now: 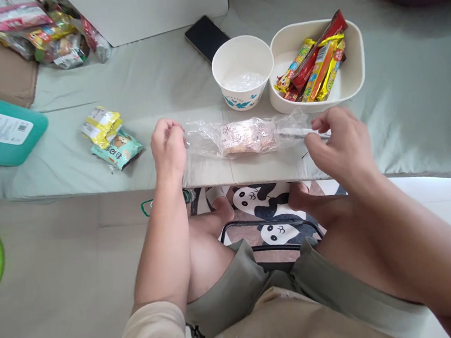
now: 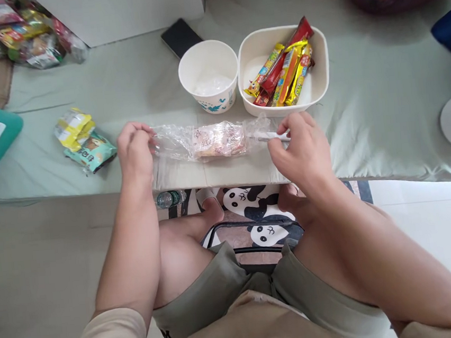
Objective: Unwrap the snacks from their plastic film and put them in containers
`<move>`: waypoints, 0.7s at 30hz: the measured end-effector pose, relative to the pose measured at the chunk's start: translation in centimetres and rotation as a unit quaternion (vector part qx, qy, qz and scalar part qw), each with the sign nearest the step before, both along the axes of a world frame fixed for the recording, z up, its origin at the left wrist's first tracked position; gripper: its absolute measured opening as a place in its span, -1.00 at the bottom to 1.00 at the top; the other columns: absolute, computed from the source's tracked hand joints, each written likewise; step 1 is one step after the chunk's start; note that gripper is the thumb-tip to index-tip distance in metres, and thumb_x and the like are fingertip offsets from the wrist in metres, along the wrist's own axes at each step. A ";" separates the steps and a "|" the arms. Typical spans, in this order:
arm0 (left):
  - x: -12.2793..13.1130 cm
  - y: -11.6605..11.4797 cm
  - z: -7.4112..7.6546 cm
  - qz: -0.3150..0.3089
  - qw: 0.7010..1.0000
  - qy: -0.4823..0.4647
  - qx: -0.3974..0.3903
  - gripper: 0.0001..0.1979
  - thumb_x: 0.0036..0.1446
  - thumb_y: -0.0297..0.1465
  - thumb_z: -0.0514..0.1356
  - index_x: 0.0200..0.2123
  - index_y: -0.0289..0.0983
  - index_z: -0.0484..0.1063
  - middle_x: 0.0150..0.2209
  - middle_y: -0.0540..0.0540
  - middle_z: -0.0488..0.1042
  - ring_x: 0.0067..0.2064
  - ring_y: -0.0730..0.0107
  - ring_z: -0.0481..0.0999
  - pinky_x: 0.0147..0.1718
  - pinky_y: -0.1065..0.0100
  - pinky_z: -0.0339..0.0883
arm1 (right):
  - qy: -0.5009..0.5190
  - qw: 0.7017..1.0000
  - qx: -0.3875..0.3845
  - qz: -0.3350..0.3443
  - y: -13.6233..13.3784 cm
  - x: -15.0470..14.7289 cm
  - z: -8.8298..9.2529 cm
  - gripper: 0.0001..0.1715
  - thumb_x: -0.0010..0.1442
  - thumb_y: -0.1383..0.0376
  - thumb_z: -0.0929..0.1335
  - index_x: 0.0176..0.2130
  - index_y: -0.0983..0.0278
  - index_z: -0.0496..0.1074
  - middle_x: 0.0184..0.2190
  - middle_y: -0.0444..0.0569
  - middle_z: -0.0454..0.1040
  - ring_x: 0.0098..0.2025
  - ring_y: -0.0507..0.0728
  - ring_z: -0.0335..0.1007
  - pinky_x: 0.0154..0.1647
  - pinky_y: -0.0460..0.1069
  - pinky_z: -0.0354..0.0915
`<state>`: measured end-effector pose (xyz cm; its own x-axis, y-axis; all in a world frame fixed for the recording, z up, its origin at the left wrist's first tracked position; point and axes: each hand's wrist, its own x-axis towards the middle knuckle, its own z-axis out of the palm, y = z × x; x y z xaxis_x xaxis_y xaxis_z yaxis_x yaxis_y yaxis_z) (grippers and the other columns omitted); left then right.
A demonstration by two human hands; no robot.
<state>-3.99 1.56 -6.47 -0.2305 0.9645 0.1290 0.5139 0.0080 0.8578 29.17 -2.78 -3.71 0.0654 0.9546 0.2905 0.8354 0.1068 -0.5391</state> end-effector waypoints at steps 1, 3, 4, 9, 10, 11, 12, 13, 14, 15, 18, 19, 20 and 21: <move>0.3 0.0 0.2 0.012 1.000 -0.018 0.019 -0.77 0.31 -0.12 0.14 -0.31 -0.12 0.41 -0.33 -0.06 0.50 -0.26 0.28 0.53 -0.39 0.27 0.32 | -0.004 1.000 0.014 -0.002 -0.1 -0.1 0.2 -0.80 0.07 0.38 0.35 -0.26 0.13 0.37 -0.22 0.10 0.51 -0.17 0.31 0.47 -0.16 0.26 0.45; 1.2 -0.1 0.7 -0.004 0.998 -0.049 0.043 -0.69 0.25 0.00 0.21 -0.17 -0.10 0.46 -0.13 -0.09 0.55 -0.07 0.21 0.56 -0.26 0.25 0.41 | -0.005 0.998 0.048 0.038 -0.1 -0.8 0.6 -0.67 0.11 0.35 0.36 -0.08 0.14 0.40 -0.05 0.17 0.50 0.01 0.37 0.46 -0.06 0.29 0.46; 1.7 -0.1 0.9 -0.030 0.998 -0.047 0.041 -0.65 0.19 0.01 0.27 -0.13 -0.10 0.47 -0.09 -0.09 0.56 -0.05 0.21 0.56 -0.22 0.25 0.42 | -0.004 0.996 0.059 0.066 0.0 -1.1 0.7 -0.62 0.14 0.32 0.37 -0.01 0.15 0.40 0.04 0.20 0.48 0.10 0.40 0.44 0.00 0.30 0.45; 2.8 -0.3 1.3 -0.053 0.998 0.029 -0.024 -0.89 0.12 -0.33 0.34 -0.35 -0.22 0.48 -0.39 0.00 0.52 -0.36 0.41 0.45 -0.32 0.33 0.36 | 0.014 0.995 0.001 0.100 1.1 -1.9 0.3 -0.66 0.23 0.24 0.37 0.01 0.16 0.45 -0.13 0.11 0.58 -0.20 0.28 0.52 -0.14 0.22 0.45; 2.7 -0.3 1.2 -0.047 0.998 0.027 -0.025 -0.92 0.15 -0.37 0.30 -0.38 -0.22 0.47 -0.43 0.02 0.49 -0.40 0.44 0.42 -0.35 0.34 0.33 | 0.019 0.995 -0.016 0.096 1.3 -1.7 0.1 -0.74 0.23 0.25 0.36 -0.05 0.17 0.47 -0.24 0.06 0.59 -0.31 0.23 0.49 -0.21 0.18 0.44; 2.5 -0.3 1.1 -0.040 0.999 0.022 -0.021 -0.93 0.17 -0.40 0.27 -0.38 -0.22 0.46 -0.44 0.03 0.48 -0.43 0.45 0.40 -0.39 0.36 0.30 | 0.026 0.995 -0.028 0.093 1.4 -1.5 0.0 -0.82 0.24 0.26 0.35 -0.13 0.17 0.49 -0.34 0.01 0.57 -0.38 0.19 0.46 -0.25 0.15 0.42; 2.2 -0.3 1.0 -0.035 0.999 0.016 -0.013 -0.94 0.18 -0.41 0.26 -0.36 -0.21 0.46 -0.44 0.03 0.47 -0.44 0.46 0.39 -0.41 0.36 0.28 | 0.033 0.995 -0.035 0.089 1.5 -1.2 0.0 -0.88 0.24 0.26 0.36 -0.19 0.17 0.49 -0.40 -0.02 0.55 -0.42 0.17 0.43 -0.29 0.13 0.40; 2.0 -0.2 0.8 -0.030 0.999 0.012 -0.006 -0.95 0.19 -0.41 0.27 -0.35 -0.21 0.47 -0.44 0.04 0.48 -0.45 0.47 0.39 -0.42 0.37 0.27 | 0.043 0.995 -0.040 0.083 1.5 -1.0 0.1 -0.92 0.24 0.25 0.36 -0.24 0.17 0.48 -0.43 -0.04 0.53 -0.44 0.16 0.42 -0.31 0.11 0.39; 1.7 -0.2 0.7 -0.025 1.000 0.010 0.002 -0.95 0.20 -0.40 0.27 -0.34 -0.20 0.47 -0.43 0.04 0.49 -0.44 0.47 0.40 -0.42 0.38 0.27 | 0.054 0.995 -0.043 0.077 1.4 -0.7 0.1 -0.93 0.23 0.25 0.37 -0.26 0.17 0.48 -0.45 -0.05 0.52 -0.45 0.15 0.42 -0.33 0.10 0.39; 1.4 -0.1 0.5 -0.022 1.000 0.011 0.011 -0.94 0.20 -0.38 0.29 -0.34 -0.20 0.47 -0.42 0.03 0.50 -0.42 0.46 0.42 -0.41 0.38 0.29 | 0.067 0.994 -0.046 0.069 1.3 -0.5 0.2 -0.94 0.23 0.24 0.38 -0.28 0.16 0.48 -0.46 -0.05 0.51 -0.45 0.15 0.42 -0.35 0.09 0.39; 1.0 0.0 0.4 -0.015 0.998 0.005 0.055 -0.86 0.22 -0.27 0.31 -0.34 -0.19 0.47 -0.40 0.01 0.51 -0.37 0.42 0.49 -0.35 0.36 0.35 | 0.099 0.993 -0.041 0.049 1.0 -0.3 0.5 -0.93 0.24 0.23 0.37 -0.28 0.15 0.48 -0.43 -0.06 0.50 -0.41 0.15 0.44 -0.36 0.09 0.40; 1.0 0.1 0.4 -0.014 0.997 -0.001 0.070 -0.81 0.23 -0.21 0.31 -0.33 -0.18 0.47 -0.40 0.01 0.52 -0.36 0.41 0.51 -0.34 0.34 0.37 | 0.105 0.993 -0.034 0.046 1.0 -0.3 0.5 -0.93 0.25 0.22 0.37 -0.27 0.14 0.47 -0.41 -0.05 0.51 -0.38 0.16 0.46 -0.34 0.09 0.42; 1.0 0.1 0.5 -0.014 0.996 -0.007 0.085 -0.76 0.24 -0.14 0.31 -0.32 -0.17 0.47 -0.40 0.00 0.53 -0.35 0.40 0.52 -0.33 0.33 0.39 | 0.107 0.993 -0.024 0.047 0.9 -0.3 0.6 -0.92 0.25 0.22 0.36 -0.28 0.14 0.47 -0.37 -0.04 0.52 -0.33 0.18 0.48 -0.31 0.11 0.43; 1.0 0.1 0.6 -0.012 0.995 -0.014 0.098 -0.71 0.23 -0.06 0.31 -0.31 -0.16 0.48 -0.39 -0.01 0.54 -0.34 0.38 0.53 -0.32 0.31 0.40 | 0.106 0.993 -0.010 0.048 0.9 -0.4 0.7 -0.93 0.25 0.22 0.36 -0.29 0.14 0.46 -0.32 -0.01 0.54 -0.26 0.21 0.51 -0.27 0.13 0.45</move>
<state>-2.95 1.65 -5.83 -0.2129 0.9269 0.3090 0.4885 -0.1729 0.8553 28.80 -1.87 -3.06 0.0325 0.9650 0.2602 0.6890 0.1670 -0.7052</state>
